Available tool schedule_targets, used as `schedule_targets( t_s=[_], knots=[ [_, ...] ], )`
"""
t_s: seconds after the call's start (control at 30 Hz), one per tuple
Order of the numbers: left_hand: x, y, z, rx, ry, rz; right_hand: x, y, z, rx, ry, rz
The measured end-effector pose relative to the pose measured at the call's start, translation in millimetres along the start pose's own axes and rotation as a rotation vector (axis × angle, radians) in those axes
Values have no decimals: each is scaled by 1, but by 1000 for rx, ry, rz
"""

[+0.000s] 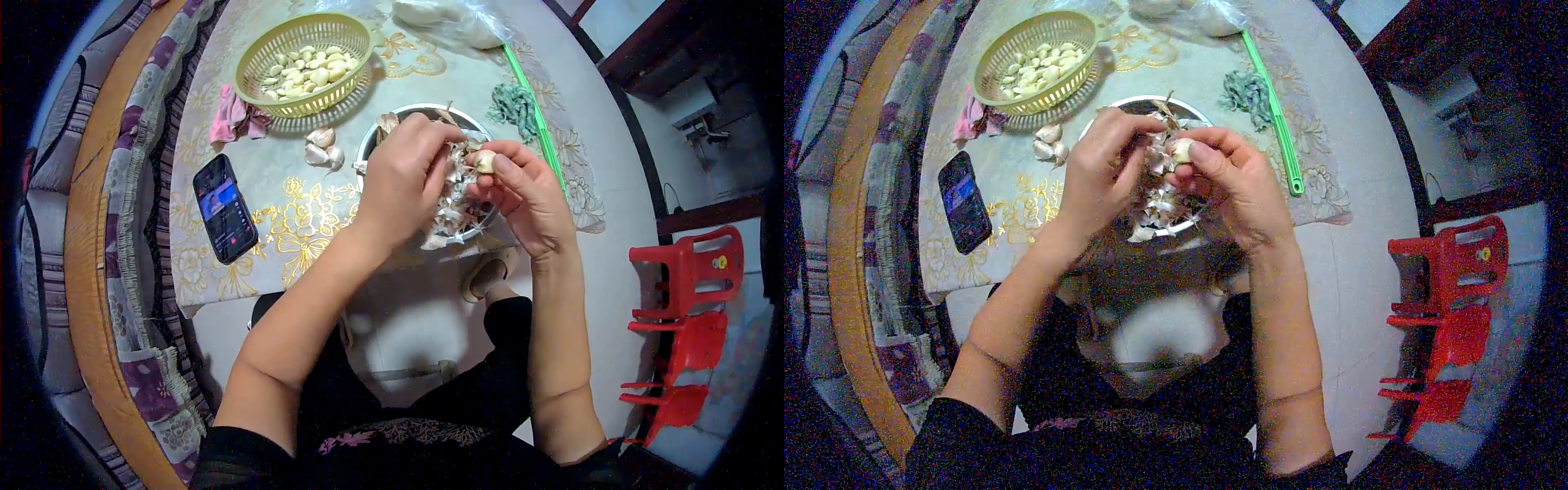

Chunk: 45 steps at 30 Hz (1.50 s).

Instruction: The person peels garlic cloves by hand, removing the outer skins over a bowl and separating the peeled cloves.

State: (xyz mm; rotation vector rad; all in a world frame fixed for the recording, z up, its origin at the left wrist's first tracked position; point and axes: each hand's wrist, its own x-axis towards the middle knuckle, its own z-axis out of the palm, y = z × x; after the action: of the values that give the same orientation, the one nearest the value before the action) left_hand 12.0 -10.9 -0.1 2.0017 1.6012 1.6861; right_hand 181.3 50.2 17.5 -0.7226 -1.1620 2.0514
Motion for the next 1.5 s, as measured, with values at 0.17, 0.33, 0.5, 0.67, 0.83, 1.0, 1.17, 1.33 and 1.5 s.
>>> schedule_targets(
  t_s=[0.17,0.33,0.5,0.67,0.83,1.0,1.17,1.33,1.5],
  knots=[
    [0,8,5,-95,39,-32,2,4,0,-12,43,-22],
    [-1,13,7,-183,47,-58,2,8,6,-40,112,-34],
    [-2,9,3,17,-5,85,2,15,11,-54,170,-33],
    [-2,11,3,19,8,45,0,18,12,-26,143,-32],
    [1,10,0,-194,40,-180,-6,-3,6,-14,-130,110],
    [7,-6,-11,-167,122,-301,-8,-5,9,39,-250,96],
    [4,-4,-4,-78,65,-143,-1,0,2,80,-43,-14],
    [2,7,2,-111,45,-65,0,2,-3,53,1,-15],
    [0,17,5,-210,69,-105,0,4,0,30,36,-21]
  ],
)
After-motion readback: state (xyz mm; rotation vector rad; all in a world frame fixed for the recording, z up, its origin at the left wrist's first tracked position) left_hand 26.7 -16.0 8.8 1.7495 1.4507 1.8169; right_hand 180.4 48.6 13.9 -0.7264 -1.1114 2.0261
